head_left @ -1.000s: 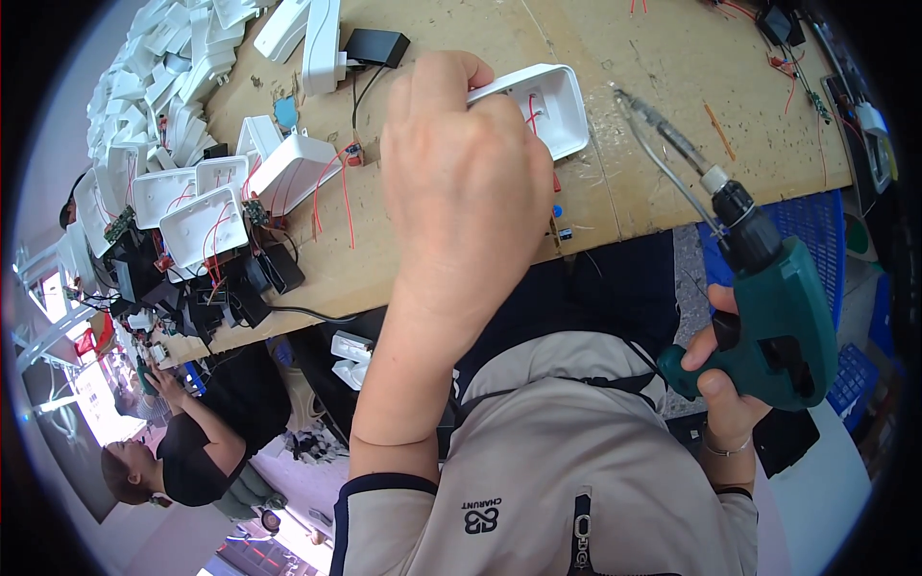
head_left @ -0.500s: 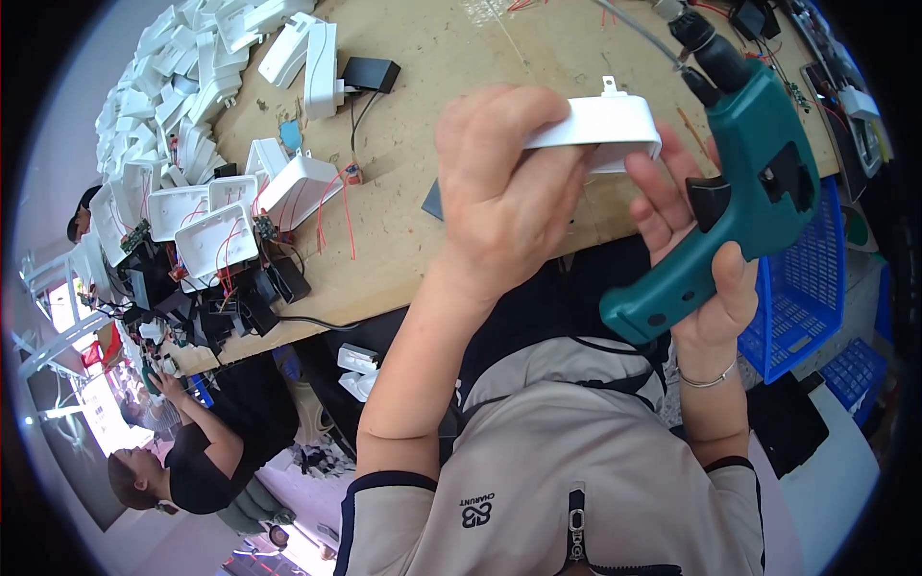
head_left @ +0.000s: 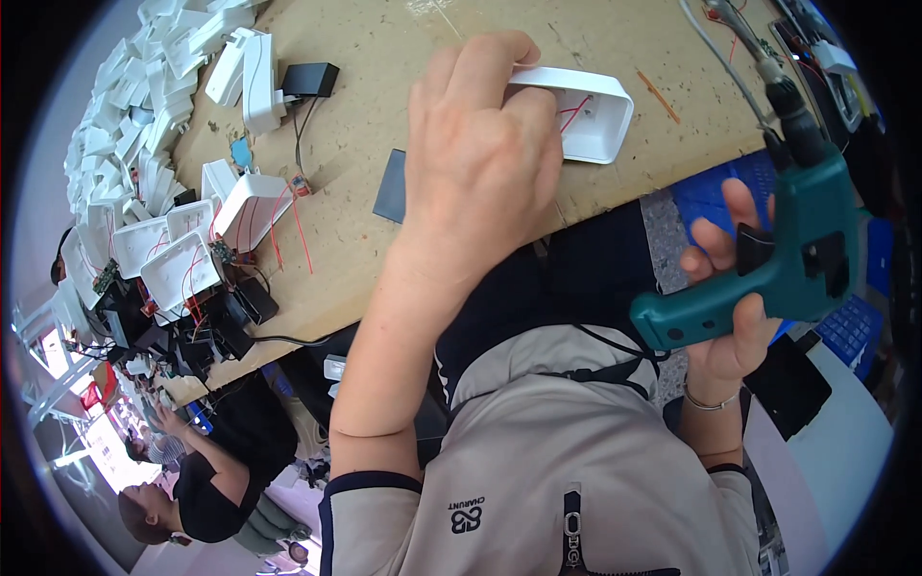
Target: Soldering components inside small white plastic boxes using a solder gun.
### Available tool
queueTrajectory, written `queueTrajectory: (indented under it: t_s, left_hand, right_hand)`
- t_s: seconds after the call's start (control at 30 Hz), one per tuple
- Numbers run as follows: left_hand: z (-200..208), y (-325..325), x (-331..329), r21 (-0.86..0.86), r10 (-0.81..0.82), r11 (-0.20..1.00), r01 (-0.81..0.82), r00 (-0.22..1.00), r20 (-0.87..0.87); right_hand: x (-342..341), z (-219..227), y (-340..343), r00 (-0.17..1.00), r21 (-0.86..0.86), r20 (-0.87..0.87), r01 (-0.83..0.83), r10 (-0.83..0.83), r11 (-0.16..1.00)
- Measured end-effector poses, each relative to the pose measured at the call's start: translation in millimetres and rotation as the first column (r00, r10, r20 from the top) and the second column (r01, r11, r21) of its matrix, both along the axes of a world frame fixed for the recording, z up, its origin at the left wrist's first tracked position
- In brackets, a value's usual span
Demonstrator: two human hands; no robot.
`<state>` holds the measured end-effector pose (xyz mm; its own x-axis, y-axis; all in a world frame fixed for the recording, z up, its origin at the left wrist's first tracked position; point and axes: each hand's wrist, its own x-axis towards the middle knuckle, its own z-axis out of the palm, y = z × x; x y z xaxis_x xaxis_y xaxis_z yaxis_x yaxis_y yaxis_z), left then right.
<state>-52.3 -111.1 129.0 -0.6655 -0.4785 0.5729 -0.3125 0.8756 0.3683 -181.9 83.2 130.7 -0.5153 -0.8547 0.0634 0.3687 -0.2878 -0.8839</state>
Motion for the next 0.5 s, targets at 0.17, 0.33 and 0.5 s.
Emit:
queueTrajectory:
  t_s: [0.17, 0.33, 0.5]
  left_hand:
    - [-1, -3, -1, -0.038, -0.049, 0.998, 0.05, 0.999, 0.014]
    - [0, 2, 1, 0.053, -0.016, 0.998, 0.015, 1.0, 0.02]
    - [-7, 6, 1, 0.002, 0.044, 0.999, -0.044, 0.997, -0.061]
  right_hand:
    - [21, -8, -31, 0.998, 0.017, 0.064, 0.002, -0.004, 1.0]
    - [26, -12, -51, 0.993, 0.014, 0.122, -0.005, 0.004, 1.0]
    - [26, -14, -56, 0.995, -0.004, 0.094, 0.01, -0.01, 1.0]
